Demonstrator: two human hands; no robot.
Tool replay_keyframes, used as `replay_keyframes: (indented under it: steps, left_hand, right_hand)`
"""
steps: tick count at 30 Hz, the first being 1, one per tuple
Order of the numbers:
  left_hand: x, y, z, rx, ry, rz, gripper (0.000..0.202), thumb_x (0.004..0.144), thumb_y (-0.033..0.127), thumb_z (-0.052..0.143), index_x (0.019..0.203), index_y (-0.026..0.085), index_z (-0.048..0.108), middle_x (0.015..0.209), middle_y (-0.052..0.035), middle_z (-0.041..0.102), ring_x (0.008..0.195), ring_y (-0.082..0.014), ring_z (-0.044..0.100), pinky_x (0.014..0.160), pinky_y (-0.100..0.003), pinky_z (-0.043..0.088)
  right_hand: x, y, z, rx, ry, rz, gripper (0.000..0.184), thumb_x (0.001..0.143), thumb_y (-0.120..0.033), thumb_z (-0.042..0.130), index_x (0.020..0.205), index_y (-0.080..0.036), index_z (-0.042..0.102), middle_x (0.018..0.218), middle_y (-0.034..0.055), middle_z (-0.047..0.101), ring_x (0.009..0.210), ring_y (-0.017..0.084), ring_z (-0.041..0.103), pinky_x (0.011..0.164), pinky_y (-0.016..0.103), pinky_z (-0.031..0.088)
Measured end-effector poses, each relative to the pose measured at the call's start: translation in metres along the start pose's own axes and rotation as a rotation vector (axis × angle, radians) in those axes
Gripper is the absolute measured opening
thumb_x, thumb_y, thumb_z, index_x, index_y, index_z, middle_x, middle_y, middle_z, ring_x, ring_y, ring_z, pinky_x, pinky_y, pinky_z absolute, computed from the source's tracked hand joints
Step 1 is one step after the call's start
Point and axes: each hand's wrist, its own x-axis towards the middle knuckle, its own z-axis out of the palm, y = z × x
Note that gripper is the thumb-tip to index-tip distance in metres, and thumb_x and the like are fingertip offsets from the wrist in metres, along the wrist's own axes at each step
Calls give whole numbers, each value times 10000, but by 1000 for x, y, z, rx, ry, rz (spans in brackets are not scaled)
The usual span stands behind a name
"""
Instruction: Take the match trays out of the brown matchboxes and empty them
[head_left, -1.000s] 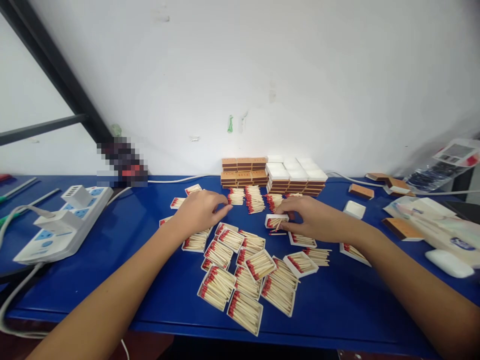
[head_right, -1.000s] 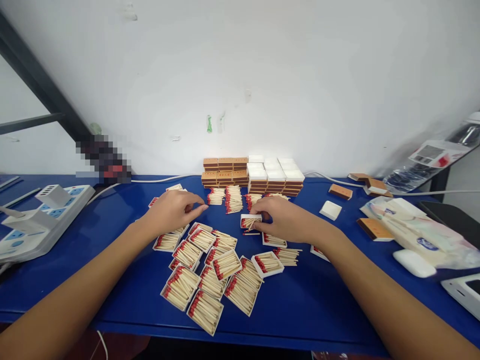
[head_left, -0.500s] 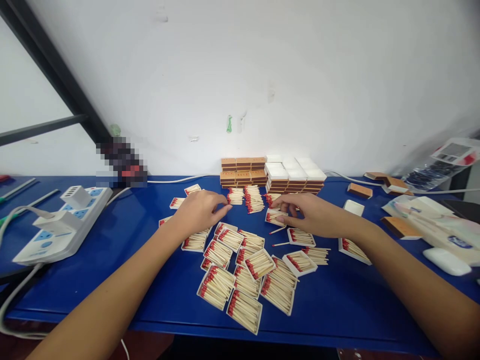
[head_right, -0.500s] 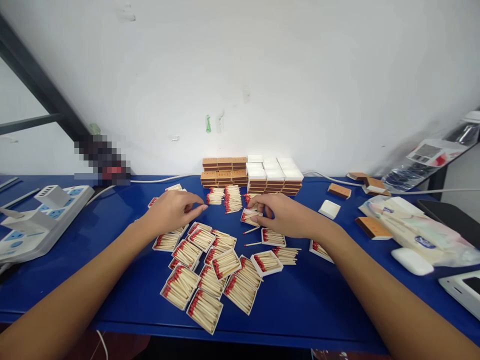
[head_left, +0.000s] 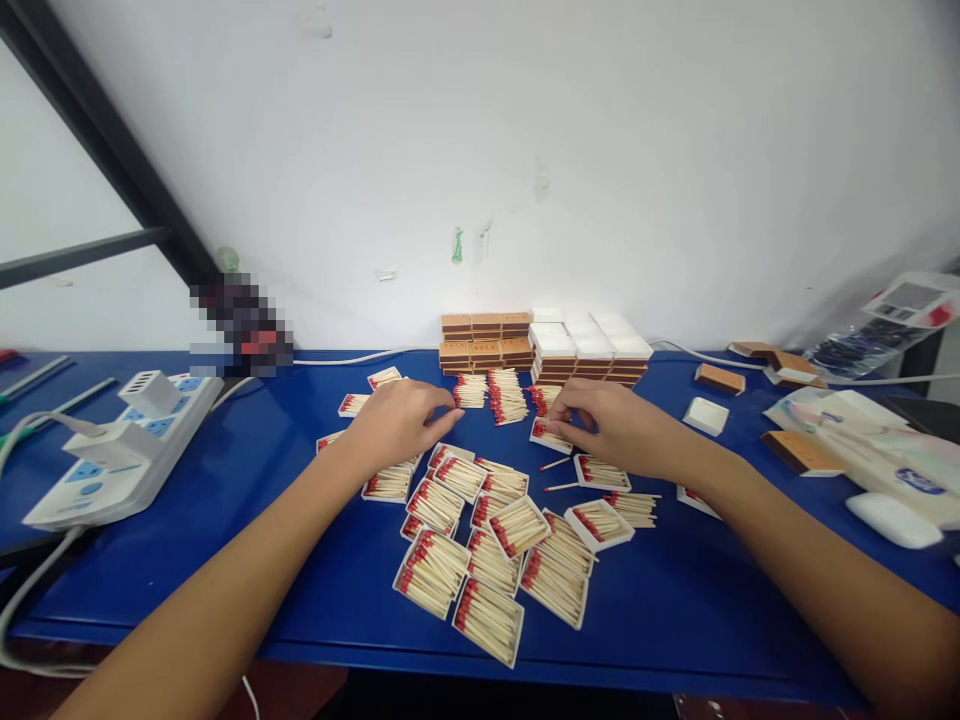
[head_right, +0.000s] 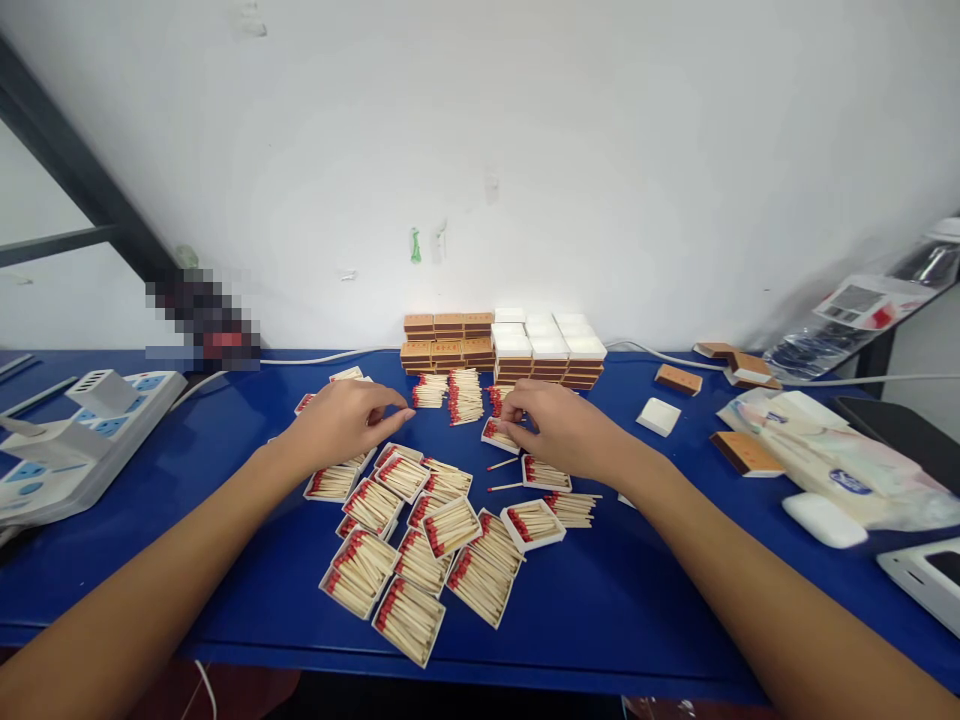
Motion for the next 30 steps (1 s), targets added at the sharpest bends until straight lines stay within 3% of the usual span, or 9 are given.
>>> replay_keyframes:
  steps: [6,11,14,19,30]
  left_hand:
    - [0,0,0,8,-3,1,338,1041,382,535,985,192,808,723,-53,733,666,-200,647,641,-343,391]
    - [-1,1,1,14,3,6,341,1042,384,533,969,192,805,726,-53,736,661,-195,645,626,-345,385]
    - [-1,1,1,20,5,5,341,1039,385,534,970,190,806,721,-55,736,662,-198,647,622,-344,382]
    - [0,0,1,10,14,18,337,1037,383,532,984,192,805,718,-50,738,652,-191,649,613,-335,383]
    - [-1,1,1,22,7,11,349,1046,391,532,974,190,808,722,-50,740,644,-185,641,613,-333,374]
  right_hand:
    - [-3,-6,-8,48,10,15,289,1017,-469,583,909,-236,716,913,66,696,774,198,594,690,346,424]
    - [-9,-18,-20,145,-237,-30,236,937,-478,707,949,-249,760,908,54,704,763,197,601,662,341,449]
    - [-11,-21,-20,144,-292,6,280,902,-527,756,941,-249,759,906,56,699,754,200,599,634,337,440]
    - [-13,-23,-14,164,-315,34,310,974,-509,655,828,-247,731,844,52,675,681,179,561,595,331,410]
    - [-15,-29,-13,123,-352,65,181,982,-364,611,876,-245,696,907,59,707,701,189,601,609,339,425]
